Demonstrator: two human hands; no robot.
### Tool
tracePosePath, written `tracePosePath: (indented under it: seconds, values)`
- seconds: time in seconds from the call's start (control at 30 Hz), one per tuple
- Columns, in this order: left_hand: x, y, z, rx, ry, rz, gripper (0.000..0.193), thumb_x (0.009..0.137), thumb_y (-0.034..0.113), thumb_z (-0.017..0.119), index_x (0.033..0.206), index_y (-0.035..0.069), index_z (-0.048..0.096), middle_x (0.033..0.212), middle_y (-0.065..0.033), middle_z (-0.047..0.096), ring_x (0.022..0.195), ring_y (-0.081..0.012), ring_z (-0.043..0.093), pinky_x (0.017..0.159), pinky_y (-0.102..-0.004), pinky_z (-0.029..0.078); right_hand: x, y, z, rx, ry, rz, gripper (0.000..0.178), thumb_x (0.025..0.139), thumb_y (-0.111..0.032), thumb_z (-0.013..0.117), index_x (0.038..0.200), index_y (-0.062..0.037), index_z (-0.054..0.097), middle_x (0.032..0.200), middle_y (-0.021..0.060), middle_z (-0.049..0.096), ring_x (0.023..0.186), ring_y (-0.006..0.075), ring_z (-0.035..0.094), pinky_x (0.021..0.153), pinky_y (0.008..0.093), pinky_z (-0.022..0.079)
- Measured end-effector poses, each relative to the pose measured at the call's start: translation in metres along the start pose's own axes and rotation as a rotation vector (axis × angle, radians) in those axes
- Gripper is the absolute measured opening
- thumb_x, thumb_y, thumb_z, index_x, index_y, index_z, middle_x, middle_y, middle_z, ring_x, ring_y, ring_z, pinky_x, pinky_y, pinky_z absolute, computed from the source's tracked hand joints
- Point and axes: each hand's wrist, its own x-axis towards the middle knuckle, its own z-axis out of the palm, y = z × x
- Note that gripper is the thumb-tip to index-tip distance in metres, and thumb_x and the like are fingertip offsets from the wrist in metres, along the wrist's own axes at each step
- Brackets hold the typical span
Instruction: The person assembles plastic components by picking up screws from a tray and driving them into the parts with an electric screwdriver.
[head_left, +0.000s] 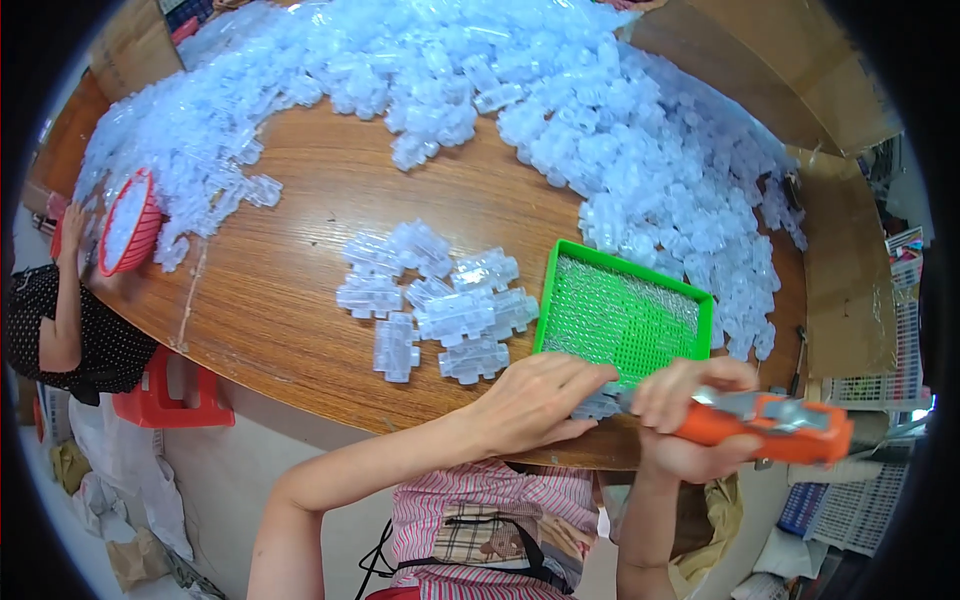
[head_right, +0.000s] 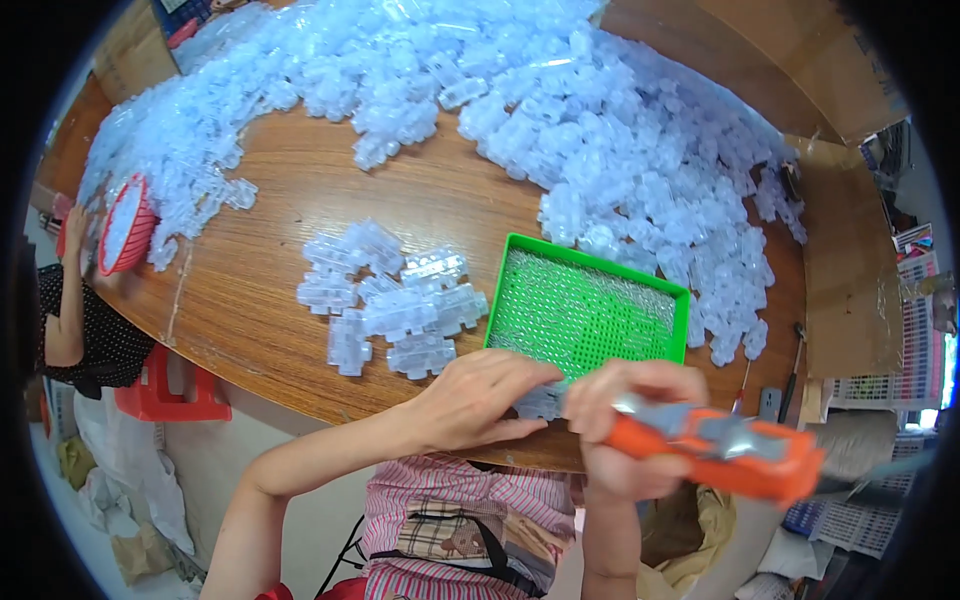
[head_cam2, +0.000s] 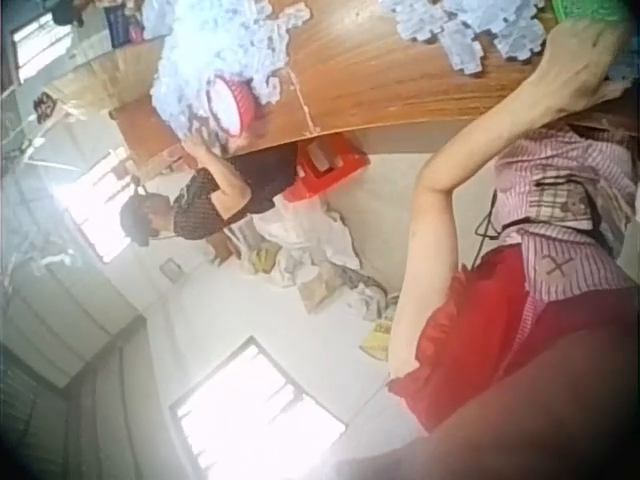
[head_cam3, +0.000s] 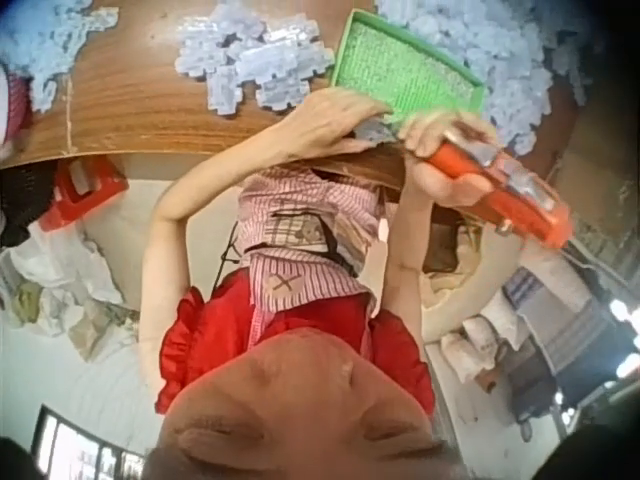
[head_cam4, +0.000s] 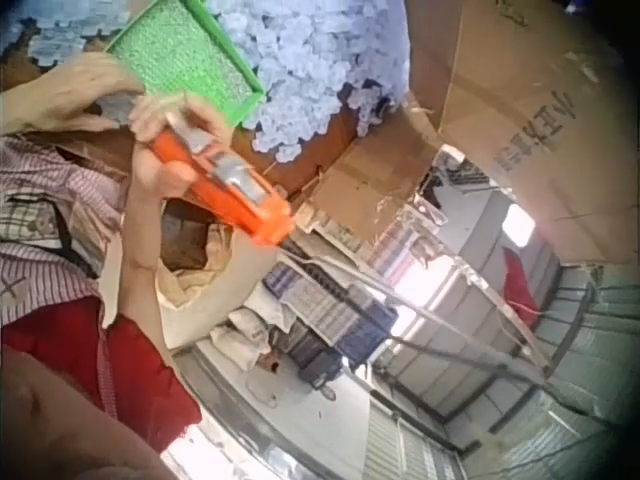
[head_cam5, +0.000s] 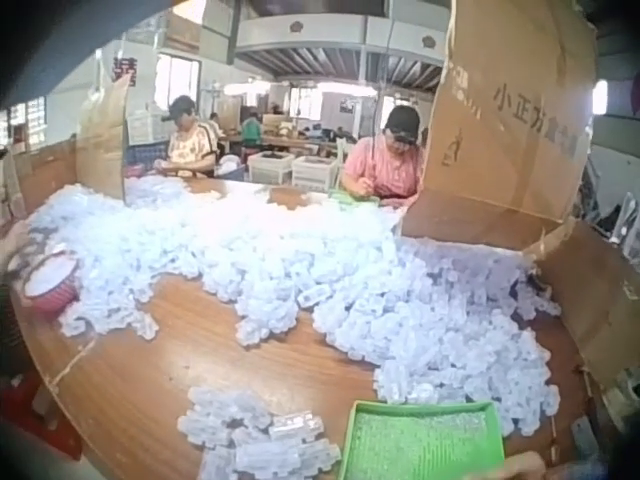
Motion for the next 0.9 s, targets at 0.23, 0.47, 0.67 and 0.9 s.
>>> tracePosePath:
  seconds: [0.23,0.47,0.67,0.9]
  values:
    - [0.022,-0.009,-0.107,0.392,0.201,-0.185,0.046,0.078,0.013,0.073,0.119,0.006,0.054,0.111,-0.0162,0.059,0.092,-0.0338,0.062,0.08,-0.0409,0.051,0.03,-0.043,-0.029,0.047,0.227,-0.101,0.066,0.091,-0.066,0.041,0.112,-0.0039,0.05,0.054,0.0019,0.043,0.046,0.0138,0.042,0.045,0.0286,0.042]
    - [0.009,-0.032,-0.158,0.548,-0.234,-0.322,0.048,0.082,0.011,0.07,0.127,0.011,0.053,0.132,-0.0145,0.051,0.126,-0.0366,0.047,0.093,-0.0407,0.049,0.018,-0.027,-0.04,-0.13,0.194,-0.118,0.06,0.091,-0.061,0.047,0.108,-0.0038,0.048,0.055,0.0027,0.042,0.047,0.0144,0.042,0.046,0.0279,0.04]
    - [0.063,-0.015,-0.161,0.611,-0.174,-0.244,0.018,0.082,0.014,0.071,0.097,0.005,0.064,0.114,-0.0138,0.062,0.114,-0.032,0.056,0.088,-0.0396,0.05,0.014,-0.025,-0.042,-0.07,0.186,-0.086,0.06,0.089,-0.057,0.056,0.108,-0.0007,0.043,0.06,0.0049,0.048,0.053,0.0157,0.049,0.051,0.0292,0.045]
    - [0.146,-0.067,-0.054,0.397,-0.069,-0.391,0.06,0.083,0.046,0.07,0.11,-0.005,0.052,0.094,-0.0202,0.064,0.086,-0.0339,0.063,0.074,-0.0398,0.051,0.017,-0.019,-0.037,-0.191,0.218,-0.104,0.058,0.091,-0.059,0.049,0.105,-0.0029,0.044,0.054,0.0033,0.042,0.047,0.0147,0.044,0.045,0.0287,0.042]
